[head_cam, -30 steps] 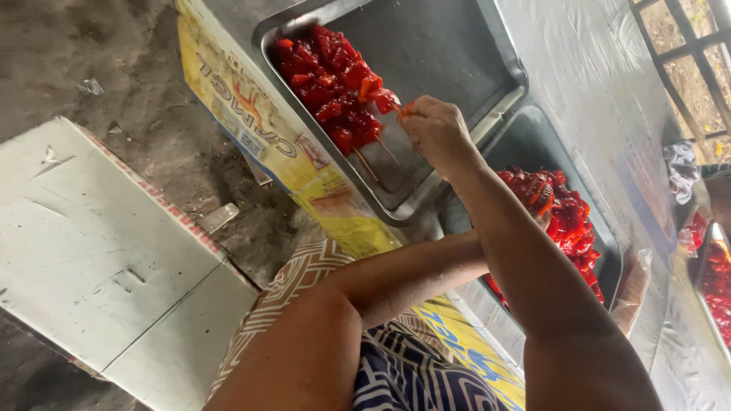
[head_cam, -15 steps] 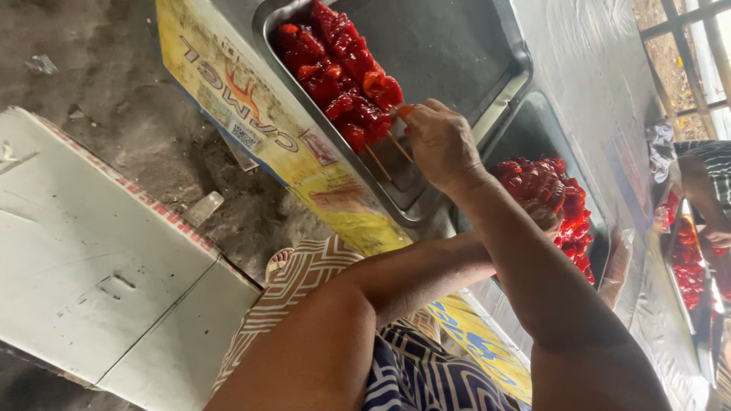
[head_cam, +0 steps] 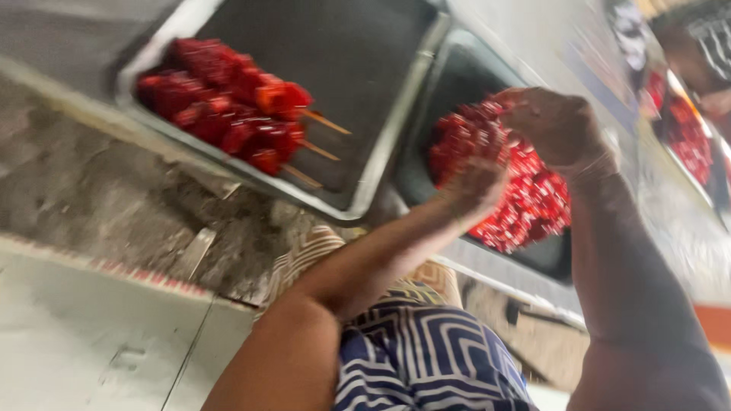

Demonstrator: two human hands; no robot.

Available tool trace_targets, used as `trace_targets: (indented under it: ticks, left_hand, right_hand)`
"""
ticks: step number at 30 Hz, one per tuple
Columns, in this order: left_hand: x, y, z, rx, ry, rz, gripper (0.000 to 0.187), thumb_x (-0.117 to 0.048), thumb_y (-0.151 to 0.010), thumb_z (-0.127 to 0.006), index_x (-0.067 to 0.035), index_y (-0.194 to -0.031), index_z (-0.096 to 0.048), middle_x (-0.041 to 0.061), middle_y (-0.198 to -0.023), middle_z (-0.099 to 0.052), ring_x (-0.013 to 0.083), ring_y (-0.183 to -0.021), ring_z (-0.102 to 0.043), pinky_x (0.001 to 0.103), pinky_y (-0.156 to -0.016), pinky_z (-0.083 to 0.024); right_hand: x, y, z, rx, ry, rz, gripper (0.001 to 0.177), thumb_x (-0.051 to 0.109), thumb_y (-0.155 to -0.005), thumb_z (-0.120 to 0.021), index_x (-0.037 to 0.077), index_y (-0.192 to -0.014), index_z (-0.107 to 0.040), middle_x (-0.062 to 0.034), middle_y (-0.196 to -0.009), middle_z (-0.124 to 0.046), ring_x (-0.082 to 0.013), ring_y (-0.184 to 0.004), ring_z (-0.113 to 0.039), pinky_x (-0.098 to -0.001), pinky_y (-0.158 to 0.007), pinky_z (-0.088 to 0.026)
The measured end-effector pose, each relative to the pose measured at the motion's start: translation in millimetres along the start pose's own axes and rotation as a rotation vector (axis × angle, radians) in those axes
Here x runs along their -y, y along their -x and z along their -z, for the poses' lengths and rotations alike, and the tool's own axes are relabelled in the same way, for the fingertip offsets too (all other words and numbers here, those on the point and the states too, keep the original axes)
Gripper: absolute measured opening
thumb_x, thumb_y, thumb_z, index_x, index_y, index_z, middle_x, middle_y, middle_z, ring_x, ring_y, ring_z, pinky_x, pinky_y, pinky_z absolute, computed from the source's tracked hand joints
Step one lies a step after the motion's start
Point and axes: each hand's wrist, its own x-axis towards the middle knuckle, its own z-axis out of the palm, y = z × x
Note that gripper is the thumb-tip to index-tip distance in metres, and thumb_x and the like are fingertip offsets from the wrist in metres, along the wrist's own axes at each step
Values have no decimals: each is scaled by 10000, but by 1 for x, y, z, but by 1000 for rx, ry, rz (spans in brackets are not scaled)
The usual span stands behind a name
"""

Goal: The person skewers marinated meat onto wooden sticks by hand from a tray and places the finished skewers onto a separate metal tray.

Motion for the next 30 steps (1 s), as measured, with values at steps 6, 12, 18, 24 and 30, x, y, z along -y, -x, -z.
trace_targets:
  ticks: [6, 12, 18, 24, 30]
  left_hand:
    - [0, -11, -9, 426, 143, 52, 732, -286, -885, -655, 50, -1483, -401, 397, -1540, -271, 563, -1380, -382, 643, -1139, -317]
    - [3, -15, 2, 15, 58, -16, 469, -285, -995, -606, 18, -1345, -531, 369, -1495, -484, 548, -1265, -546, 640, -1125, -227]
    - [11, -18, 19, 270, 75, 50, 588, -306, -975, -718, 48, -1422, -573, 186, -776, -699, 367, -734, -694, 583, -993, -431]
    - [-5, -29, 46, 170, 17, 90, 532, -296, -986, -727, 17, -1396, -594, 258, -1073, -685, 429, -972, -664, 522, -919, -480]
    - [2, -20, 46, 26, -94, 15, 388, -270, -1007, -766, -23, -1282, -648, 246, -1470, -585, 426, -1330, -574, 502, -1112, -418]
  right_hand:
    - [-122, 60, 90, -272, -45, -231, 267, 57, -979, -717, -66, -1215, -709, -117, -859, -716, -137, -636, -688, -243, -509, -495]
    - [-261, 146, 135, -494, -81, -428, 256, 42, -871, -758, -32, -1116, -745, -93, -812, -701, -108, -601, -666, -237, -499, -536]
    - [-350, 234, 127, -599, 138, -666, 157, 128, -855, -780, 56, -990, -812, -29, -772, -720, -94, -551, -627, -243, -483, -518]
    - [-382, 231, 112, -621, -150, -805, 298, 315, -843, -854, 49, -815, -723, -96, -700, -685, -151, -479, -644, -301, -401, -489]
    - [-386, 219, 102, -479, 262, -799, 141, 188, -753, -765, 55, -710, -783, -87, -594, -691, -189, -542, -685, -341, -601, -564]
